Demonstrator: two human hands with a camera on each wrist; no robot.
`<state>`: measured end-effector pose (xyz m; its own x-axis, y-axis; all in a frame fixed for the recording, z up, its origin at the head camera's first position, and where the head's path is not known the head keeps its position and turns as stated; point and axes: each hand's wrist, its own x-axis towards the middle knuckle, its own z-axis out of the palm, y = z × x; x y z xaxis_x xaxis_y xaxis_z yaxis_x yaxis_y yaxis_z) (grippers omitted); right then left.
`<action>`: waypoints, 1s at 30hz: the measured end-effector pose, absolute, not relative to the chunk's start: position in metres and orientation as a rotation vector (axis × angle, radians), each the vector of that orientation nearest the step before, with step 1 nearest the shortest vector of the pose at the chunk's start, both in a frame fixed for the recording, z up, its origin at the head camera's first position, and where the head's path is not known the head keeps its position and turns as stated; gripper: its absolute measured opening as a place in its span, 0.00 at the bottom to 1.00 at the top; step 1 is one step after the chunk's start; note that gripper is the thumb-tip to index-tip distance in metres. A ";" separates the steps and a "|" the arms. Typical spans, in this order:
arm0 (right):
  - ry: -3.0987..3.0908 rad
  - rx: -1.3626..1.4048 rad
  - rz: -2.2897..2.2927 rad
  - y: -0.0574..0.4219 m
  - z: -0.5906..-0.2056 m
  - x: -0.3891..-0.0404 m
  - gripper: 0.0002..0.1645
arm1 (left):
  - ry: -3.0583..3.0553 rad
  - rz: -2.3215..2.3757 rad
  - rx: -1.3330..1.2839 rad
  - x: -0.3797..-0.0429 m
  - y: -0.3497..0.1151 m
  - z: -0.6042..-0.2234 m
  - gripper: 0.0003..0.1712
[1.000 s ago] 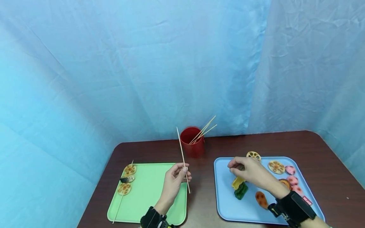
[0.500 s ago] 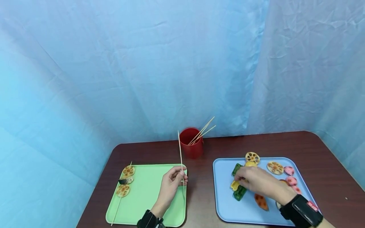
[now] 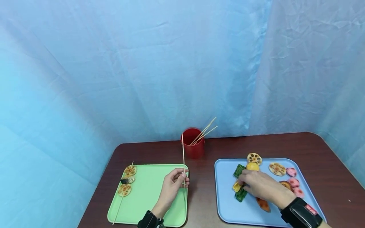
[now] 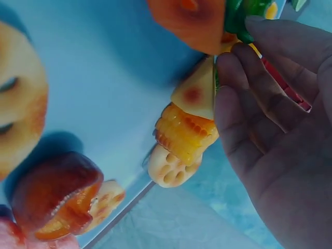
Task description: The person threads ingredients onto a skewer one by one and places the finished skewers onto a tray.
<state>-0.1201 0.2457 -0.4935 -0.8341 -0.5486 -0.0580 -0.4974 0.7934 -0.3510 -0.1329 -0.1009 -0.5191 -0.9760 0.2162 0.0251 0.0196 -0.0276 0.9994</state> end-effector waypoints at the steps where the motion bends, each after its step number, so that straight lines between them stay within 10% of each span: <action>1: 2.827 -0.839 -0.488 0.246 -0.494 -0.120 0.15 | 2.090 2.141 0.253 -0.133 -0.101 -0.519 0.16; 30: 2.601 -0.351 -1.410 0.251 -0.468 -0.133 0.10 | 2.158 2.077 0.282 -0.129 -0.104 -0.523 0.14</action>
<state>-0.1335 0.2514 -0.4678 -0.9592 -0.2811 -0.0305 -0.1279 0.5275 -0.8398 -0.1293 -0.1042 -0.5230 -0.9736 0.2256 0.0334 0.0421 0.0336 0.9985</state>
